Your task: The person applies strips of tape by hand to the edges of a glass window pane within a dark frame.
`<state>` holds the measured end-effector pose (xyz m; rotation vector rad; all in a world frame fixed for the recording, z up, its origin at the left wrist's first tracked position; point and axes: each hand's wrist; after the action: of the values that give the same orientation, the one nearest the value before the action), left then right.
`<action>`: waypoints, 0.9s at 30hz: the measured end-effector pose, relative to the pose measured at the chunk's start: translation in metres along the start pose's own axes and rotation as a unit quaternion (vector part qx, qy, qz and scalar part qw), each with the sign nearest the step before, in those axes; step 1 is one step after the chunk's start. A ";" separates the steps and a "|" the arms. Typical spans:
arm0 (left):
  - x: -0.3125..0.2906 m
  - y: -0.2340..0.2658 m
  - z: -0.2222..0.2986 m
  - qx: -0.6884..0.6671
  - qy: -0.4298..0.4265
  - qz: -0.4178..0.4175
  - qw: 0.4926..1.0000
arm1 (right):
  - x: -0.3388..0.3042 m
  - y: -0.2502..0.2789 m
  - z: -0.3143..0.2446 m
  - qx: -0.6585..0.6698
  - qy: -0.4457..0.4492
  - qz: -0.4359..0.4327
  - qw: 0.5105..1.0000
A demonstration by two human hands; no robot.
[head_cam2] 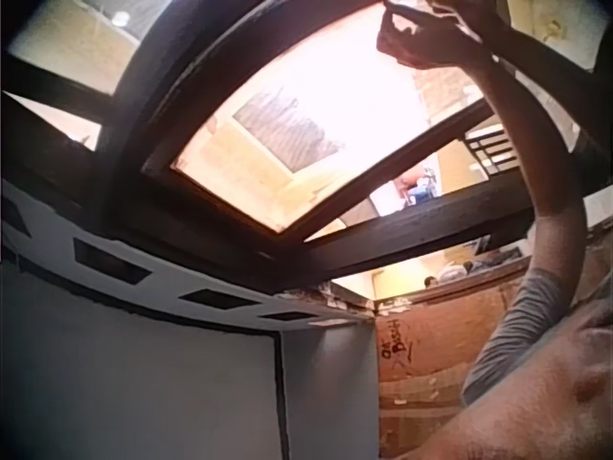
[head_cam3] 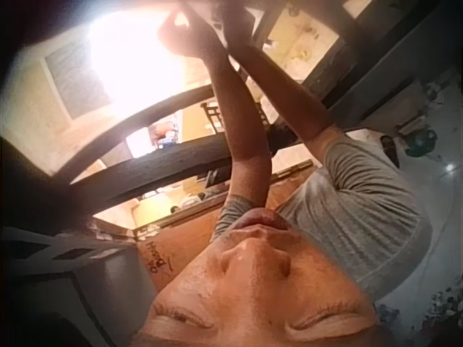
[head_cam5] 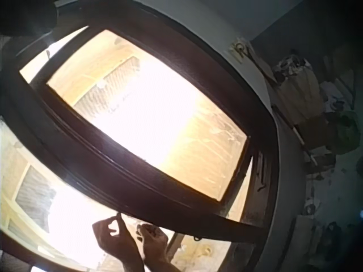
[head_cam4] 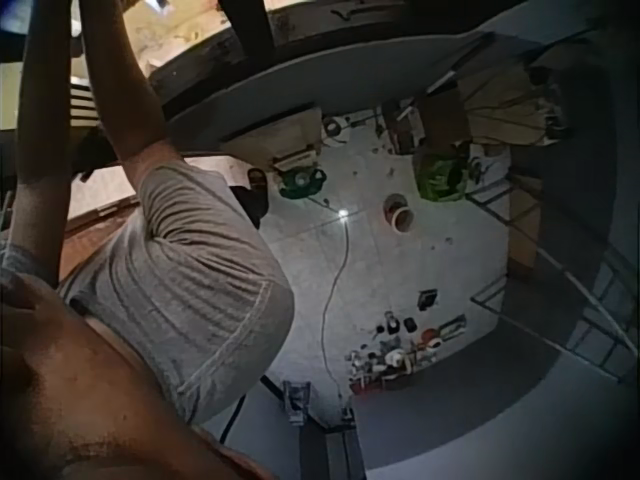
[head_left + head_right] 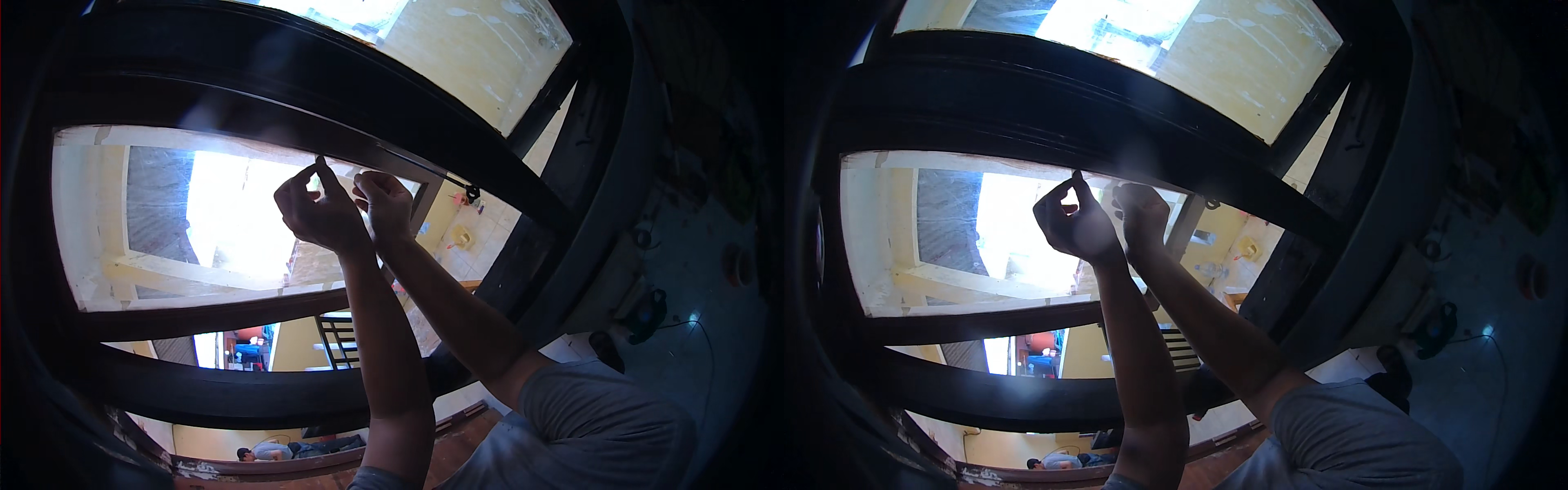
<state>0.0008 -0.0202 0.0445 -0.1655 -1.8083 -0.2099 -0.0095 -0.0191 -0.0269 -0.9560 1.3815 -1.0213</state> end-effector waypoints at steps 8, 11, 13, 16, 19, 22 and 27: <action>-0.002 0.000 0.001 0.018 0.004 -0.005 1.000 | 0.006 0.003 0.001 -0.027 0.011 -0.011 1.000; -0.002 0.000 0.003 0.025 0.013 -0.010 1.000 | 0.006 0.003 -0.001 -0.033 0.025 -0.019 0.999; -0.002 0.001 0.001 0.035 0.015 -0.014 0.999 | 0.000 0.000 -0.004 -0.027 -0.007 0.010 1.000; -0.002 0.003 -0.003 0.026 0.004 -0.007 1.000 | -0.006 -0.002 -0.006 -0.025 -0.020 -0.001 0.999; -0.003 0.001 0.000 0.019 0.012 -0.006 1.000 | -0.003 -0.006 -0.007 -0.020 0.008 0.007 1.000; -0.002 0.000 0.002 0.020 0.013 -0.004 1.000 | 0.004 -0.005 -0.003 -0.010 0.024 0.003 1.000; -0.001 0.000 0.000 0.022 -0.007 -0.001 1.000 | 0.012 -0.003 0.006 -0.036 0.037 -0.008 0.999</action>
<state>0.0008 -0.0197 0.0435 -0.1346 -1.8255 -0.1698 -0.0038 -0.0319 -0.0276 -0.9924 1.4831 -1.0344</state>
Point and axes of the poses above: each hand's wrist, its own x-axis towards the middle knuckle, its own y-axis out of the back of the hand, z = x × y, and after that the axes turned 4 degrees about z, right-handed
